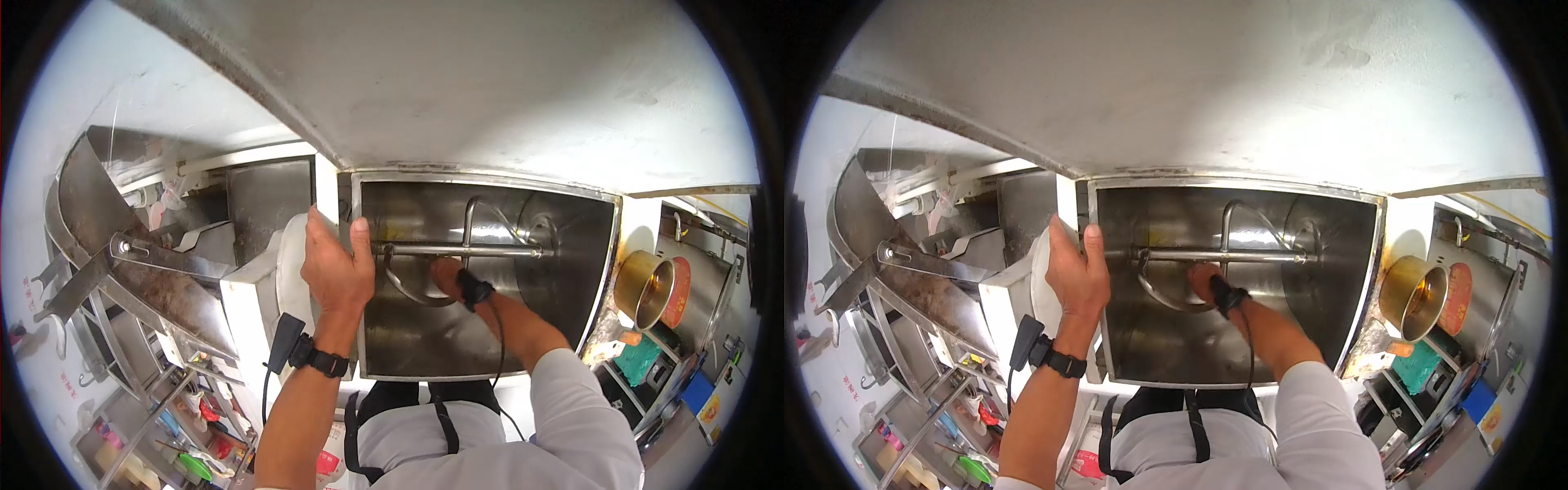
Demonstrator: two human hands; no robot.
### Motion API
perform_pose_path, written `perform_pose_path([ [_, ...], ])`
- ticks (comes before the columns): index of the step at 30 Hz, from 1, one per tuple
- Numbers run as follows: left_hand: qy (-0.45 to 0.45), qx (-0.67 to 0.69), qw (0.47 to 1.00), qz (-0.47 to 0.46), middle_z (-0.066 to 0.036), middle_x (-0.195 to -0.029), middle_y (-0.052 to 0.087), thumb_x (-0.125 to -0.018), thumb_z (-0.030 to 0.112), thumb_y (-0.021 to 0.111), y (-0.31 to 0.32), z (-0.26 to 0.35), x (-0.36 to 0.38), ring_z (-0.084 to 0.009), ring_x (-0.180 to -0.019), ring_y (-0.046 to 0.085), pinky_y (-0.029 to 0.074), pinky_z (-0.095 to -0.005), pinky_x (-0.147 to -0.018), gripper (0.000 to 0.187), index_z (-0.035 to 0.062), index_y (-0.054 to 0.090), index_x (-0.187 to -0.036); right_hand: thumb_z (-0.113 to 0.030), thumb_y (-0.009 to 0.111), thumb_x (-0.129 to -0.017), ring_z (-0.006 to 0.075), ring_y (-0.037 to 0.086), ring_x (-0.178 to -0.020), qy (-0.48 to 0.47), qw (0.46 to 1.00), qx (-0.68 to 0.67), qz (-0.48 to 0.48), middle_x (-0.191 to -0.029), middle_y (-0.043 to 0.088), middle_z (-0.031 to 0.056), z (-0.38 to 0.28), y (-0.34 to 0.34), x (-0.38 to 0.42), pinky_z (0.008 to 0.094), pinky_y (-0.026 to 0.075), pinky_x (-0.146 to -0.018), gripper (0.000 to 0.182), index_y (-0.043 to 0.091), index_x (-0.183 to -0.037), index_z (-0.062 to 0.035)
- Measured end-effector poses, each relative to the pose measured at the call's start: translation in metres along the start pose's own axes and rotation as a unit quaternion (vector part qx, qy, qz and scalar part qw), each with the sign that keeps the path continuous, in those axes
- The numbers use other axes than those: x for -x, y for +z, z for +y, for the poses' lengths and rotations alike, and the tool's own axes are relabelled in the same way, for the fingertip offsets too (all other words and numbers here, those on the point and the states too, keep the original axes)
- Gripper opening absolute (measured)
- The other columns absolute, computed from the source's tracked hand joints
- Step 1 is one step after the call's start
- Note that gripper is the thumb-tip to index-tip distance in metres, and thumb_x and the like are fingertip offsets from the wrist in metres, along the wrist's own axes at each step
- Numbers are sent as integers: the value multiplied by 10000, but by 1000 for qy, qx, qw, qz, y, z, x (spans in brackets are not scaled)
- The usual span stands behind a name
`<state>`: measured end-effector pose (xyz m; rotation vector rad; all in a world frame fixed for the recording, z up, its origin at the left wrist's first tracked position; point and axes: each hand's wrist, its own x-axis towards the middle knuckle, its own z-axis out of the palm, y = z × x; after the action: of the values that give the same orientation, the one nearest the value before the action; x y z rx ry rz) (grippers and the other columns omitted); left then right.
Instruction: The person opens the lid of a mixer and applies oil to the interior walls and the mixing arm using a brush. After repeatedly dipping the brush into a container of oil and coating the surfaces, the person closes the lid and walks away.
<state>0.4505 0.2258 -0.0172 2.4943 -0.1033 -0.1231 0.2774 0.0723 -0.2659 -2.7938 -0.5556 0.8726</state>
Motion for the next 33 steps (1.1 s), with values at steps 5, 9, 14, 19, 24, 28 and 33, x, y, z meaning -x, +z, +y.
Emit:
perform_pose_path([
  [5, 6, -8, 1000, 21, -234, -1070, 582, -931, 393, 526, 4, -2, 2, -407, -980, 588, 466, -450, -818, 579, -47, 403, -1287, -128, 731, -635, 261, 681, -829, 80, 983, -103, -126, -848, 690, 120, -19, -11, -23, 359, 544, -657, 272, 686, -900, -90],
  [9, 5, -4, 1000, 10, -254, -1112, 579, -945, 387, 514, 0, 2, 1, -406, -1022, 581, 451, -434, -865, 565, -51, 415, -1289, -113, 711, -634, 265, 679, -745, -31, 999, -27, -23, -786, 670, 141, -17, 25, -37, 357, 542, -649, 220, 658, -838, -50],
  [14, 28, -20, 999, 17, -241, -1080, 566, -916, 398, 539, 3, -3, 0, -421, -978, 579, 471, -472, -794, 616, -60, 379, -1297, -52, 599, -758, 234, 649, -654, 91, 985, -110, 101, -662, 620, 97, -20, 26, -38, 382, 484, -553, 37, 599, -753, -89],
  [19, 6, 3, 1000, 6, -251, -1083, 566, -911, 394, 546, 1, 0, 0, -426, -979, 578, 470, -475, -803, 625, -73, 383, -1292, -48, 605, -740, 215, 591, -581, -151, 769, -523, 334, -603, 556, 77, -10, 48, -44, 361, 440, -491, 46, 578, -760, -80],
  [24, 6, -33, 999, 1, -244, -1073, 571, -919, 406, 536, 2, -4, 1, -420, -974, 583, 474, -478, -810, 617, -71, 392, -1283, -156, 570, -788, 322, 648, -890, -183, 948, -185, -183, -944, 685, 107, 36, -31, 10, 462, 522, -735, 248, 685, -1008, -161],
  [28, 1, -18, 1000, -6, -233, -1048, 574, -915, 456, 528, -1, 3, -1, -416, -963, 588, 479, -485, -790, 649, -67, 391, -1273, -97, 573, -749, 331, 645, -898, -68, 971, -201, -115, -956, 664, 153, 40, -48, 29, 447, 523, -752, 345, 659, -1084, -97],
  [33, -1, -32, 999, 2, -233, -1050, 575, -913, 458, 531, 3, -1, -1, -415, -954, 589, 480, -488, -780, 648, -68, 394, -1266, -21, 535, -739, 389, 631, -879, -3, 964, -254, -80, -990, 619, 215, -6, -63, -2, 449, 511, -734, 454, 627, -1172, -122],
])
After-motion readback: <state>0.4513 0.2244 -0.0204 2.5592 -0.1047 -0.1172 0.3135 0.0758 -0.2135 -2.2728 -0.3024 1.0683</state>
